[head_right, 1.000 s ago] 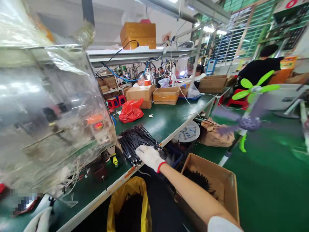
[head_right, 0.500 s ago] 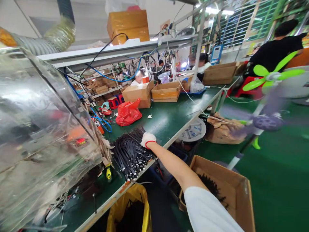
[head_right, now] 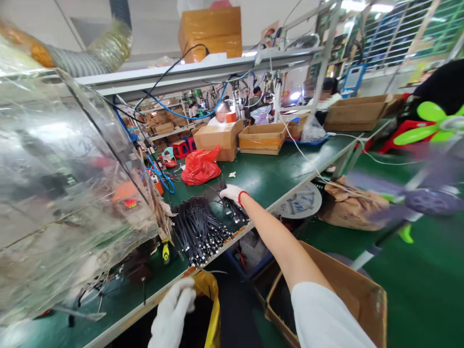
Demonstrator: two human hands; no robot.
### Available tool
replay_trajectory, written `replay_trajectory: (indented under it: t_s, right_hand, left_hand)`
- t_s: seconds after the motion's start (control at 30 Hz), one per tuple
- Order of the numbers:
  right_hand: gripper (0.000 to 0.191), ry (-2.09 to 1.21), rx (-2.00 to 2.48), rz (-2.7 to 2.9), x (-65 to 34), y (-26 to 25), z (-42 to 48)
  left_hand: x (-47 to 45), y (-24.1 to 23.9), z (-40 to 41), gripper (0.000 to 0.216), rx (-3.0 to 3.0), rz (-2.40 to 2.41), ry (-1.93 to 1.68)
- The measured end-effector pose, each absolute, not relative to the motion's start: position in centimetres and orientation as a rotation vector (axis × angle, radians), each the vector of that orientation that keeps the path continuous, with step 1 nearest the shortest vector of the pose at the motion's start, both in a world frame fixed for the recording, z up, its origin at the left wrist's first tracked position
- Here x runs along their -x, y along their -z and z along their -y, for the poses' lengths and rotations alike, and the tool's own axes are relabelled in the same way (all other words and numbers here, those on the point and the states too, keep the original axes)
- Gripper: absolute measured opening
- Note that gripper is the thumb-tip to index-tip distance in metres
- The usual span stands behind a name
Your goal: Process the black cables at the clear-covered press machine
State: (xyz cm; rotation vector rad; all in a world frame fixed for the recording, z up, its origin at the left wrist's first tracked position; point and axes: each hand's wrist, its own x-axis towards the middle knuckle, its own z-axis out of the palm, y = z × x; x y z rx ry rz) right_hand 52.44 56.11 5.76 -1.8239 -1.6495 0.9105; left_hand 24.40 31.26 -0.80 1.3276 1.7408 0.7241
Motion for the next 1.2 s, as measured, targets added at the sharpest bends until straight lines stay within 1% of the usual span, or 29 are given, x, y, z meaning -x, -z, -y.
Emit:
replay_trajectory:
  t_s: [0.07, 0.13, 0.2, 0.23, 0.33, 0.37, 0.4, 0.47, 0.53, 0.57, 0.7, 0.8, 0.9, 1.03, 1.2]
  right_hand:
    - [0.031, -0.948, 1.722, 1.668, -51.6, -7.4, -56.4]
    - [0.030, -0.967, 1.609, 1.724, -49.6, -8.5, -56.4]
    - [0.029, -0.964, 1.539, 1.792, -46.6, -8.7, -55.8]
    - [0.032, -0.950, 1.545, 1.824, -45.0, -8.5, -55.5]
    - [0.051, -0.801, 1.618, 1.972, -41.1, -7.6, -54.6]
    - [0.053, -0.739, 1.605, 2.049, -40.5, -7.5, -54.5]
    - [0.051, -0.709, 1.562, 2.120, -40.4, -7.5, -54.5]
    - [0.042, -0.786, 1.428, 2.162, -41.6, -8.0, -55.0]
    - [0.041, -0.878, 1.406, 2.067, -43.9, -8.3, -55.6]
    - [0.043, -0.866, 1.450, 2.011, -45.2, -8.1, -55.8]
    - [0.052, -0.727, 1.695, 1.939, -48.0, -5.2, -55.5]
    - [0.053, -0.722, 1.753, 1.929, -47.4, -1.7, -54.2]
    - [0.053, -0.688, 1.754, 1.915, -46.6, 0.8, -53.1]
    - [0.052, -0.669, 1.779, 1.883, -47.7, 2.1, -53.0]
    - [0.052, -0.616, 1.856, 1.841, -50.7, 2.2, -53.8]
  left_hand:
    - [-25.7, -0.9, -33.6, 0.038, -1.463, -1.689, -0.955]
    - [-26.9, -2.5, -36.0, 0.042, -1.514, -1.716, -1.083]
    - [-27.9, -3.4, -38.2, 0.048, -1.523, -1.846, -1.058]
    - [-28.4, -3.6, -39.1, 0.051, -1.521, -1.902, -1.027]
    - [-29.3, -3.2, -41.3, 0.059, -1.545, -1.954, -0.978]
    - [-29.4, -2.9, -41.9, 0.060, -1.559, -1.955, -0.975]
    - [-29.6, -2.6, -42.3, 0.062, -1.568, -1.964, -0.971]
    - [-29.7, -2.0, -43.0, 0.064, -1.578, -1.987, -0.964]
    - [-30.0, -1.5, -43.5, 0.065, -1.588, -2.009, -0.963]
    - [-30.1, -1.2, -43.8, 0.066, -1.594, -2.017, -0.965]
    - [-30.8, -0.1, -44.7, 0.072, -1.582, -2.045, -0.933]
    - [-31.4, 0.7, -45.2, 0.074, -1.557, -2.045, -0.897]
    - [-32.3, 1.2, -45.4, 0.070, -1.576, -2.012, -0.895]
    - [-34.5, 1.6, -46.2, 0.066, -1.632, -1.921, -0.921]
    - [-36.7, 1.6, -47.8, 0.065, -1.610, -1.789, -0.977]
